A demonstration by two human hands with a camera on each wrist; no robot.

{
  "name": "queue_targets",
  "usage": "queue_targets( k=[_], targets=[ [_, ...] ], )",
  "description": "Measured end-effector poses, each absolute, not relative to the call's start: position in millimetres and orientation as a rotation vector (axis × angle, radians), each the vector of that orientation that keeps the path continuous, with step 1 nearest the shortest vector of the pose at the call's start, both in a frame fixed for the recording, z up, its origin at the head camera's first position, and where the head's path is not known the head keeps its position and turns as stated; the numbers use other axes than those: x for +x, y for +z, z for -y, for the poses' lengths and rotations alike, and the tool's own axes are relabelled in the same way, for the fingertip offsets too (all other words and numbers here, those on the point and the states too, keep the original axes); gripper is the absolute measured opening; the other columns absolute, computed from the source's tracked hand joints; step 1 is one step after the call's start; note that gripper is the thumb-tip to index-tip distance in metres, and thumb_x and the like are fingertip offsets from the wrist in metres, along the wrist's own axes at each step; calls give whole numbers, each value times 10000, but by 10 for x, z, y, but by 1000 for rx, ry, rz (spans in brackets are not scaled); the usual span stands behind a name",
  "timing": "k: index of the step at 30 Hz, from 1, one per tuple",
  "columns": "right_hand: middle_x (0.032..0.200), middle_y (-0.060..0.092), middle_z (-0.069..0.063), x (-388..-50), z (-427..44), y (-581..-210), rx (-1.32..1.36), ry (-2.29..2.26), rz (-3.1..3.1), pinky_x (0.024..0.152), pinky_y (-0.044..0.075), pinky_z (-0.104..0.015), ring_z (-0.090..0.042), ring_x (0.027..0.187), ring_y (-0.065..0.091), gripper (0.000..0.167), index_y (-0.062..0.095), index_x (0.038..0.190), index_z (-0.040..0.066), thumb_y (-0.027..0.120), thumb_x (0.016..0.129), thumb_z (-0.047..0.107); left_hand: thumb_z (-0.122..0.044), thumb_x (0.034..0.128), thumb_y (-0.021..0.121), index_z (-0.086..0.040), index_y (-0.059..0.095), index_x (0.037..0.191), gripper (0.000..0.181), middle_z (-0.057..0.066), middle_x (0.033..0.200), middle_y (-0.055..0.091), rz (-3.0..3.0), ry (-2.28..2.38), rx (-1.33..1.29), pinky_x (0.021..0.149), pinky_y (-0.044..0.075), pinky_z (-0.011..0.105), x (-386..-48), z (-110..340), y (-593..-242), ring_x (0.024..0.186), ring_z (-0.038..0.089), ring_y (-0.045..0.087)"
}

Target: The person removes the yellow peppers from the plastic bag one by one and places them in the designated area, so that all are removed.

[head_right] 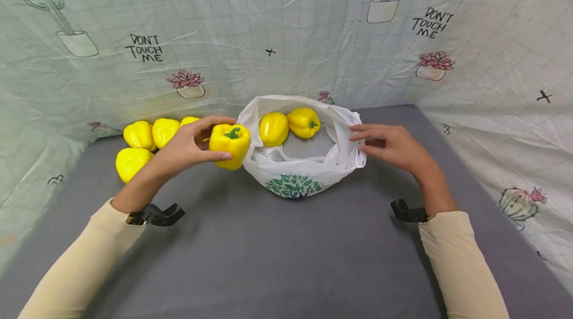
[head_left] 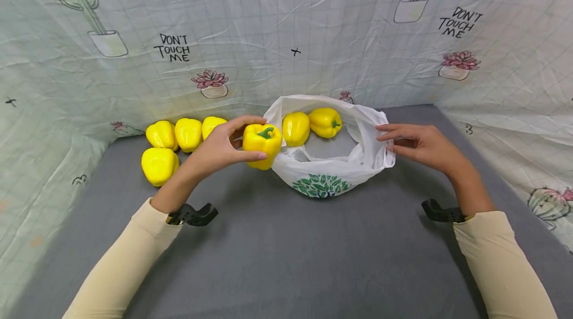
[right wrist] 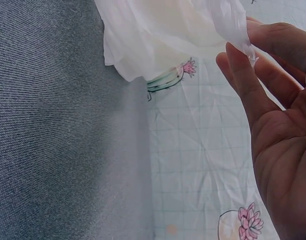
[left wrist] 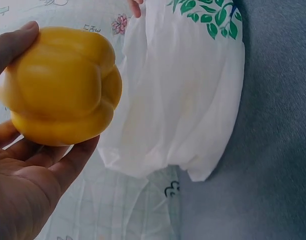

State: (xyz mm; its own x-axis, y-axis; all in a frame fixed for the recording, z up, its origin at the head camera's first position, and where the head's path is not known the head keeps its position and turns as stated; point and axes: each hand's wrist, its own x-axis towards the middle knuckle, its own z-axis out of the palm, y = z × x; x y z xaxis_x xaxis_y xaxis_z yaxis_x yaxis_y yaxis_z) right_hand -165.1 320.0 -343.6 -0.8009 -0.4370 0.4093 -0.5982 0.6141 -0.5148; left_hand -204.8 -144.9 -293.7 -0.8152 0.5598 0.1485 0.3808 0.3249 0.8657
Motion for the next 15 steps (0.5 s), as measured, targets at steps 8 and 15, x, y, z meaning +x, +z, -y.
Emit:
queue_targets(
  k=[8, 15],
  targets=[
    [1357, 649, -124, -1648, -3223, -3474, 845, 999, 2603, 885, 485, -76, 131, 1189, 536, 342, 753, 1189, 65, 749, 872, -63, -215, 850, 848, -159, 548, 1428, 653, 22, 1402, 543, -2422, 1534, 806, 921, 567, 307, -2021, 1620, -2979, 1150, 261, 598],
    [1350, 654, -120, -1696, -3205, -3447, 877, 973, 2576, 878, 481, -69, 125, 1180, 544, 360, 756, 1189, 82, 752, 864, -72, -235, 854, 848, -187, 571, 1402, 616, -18, 1395, 538, -2471, 1598, 713, 912, 571, 292, -1967, 1766, -2980, 1171, 243, 605]
  ],
)
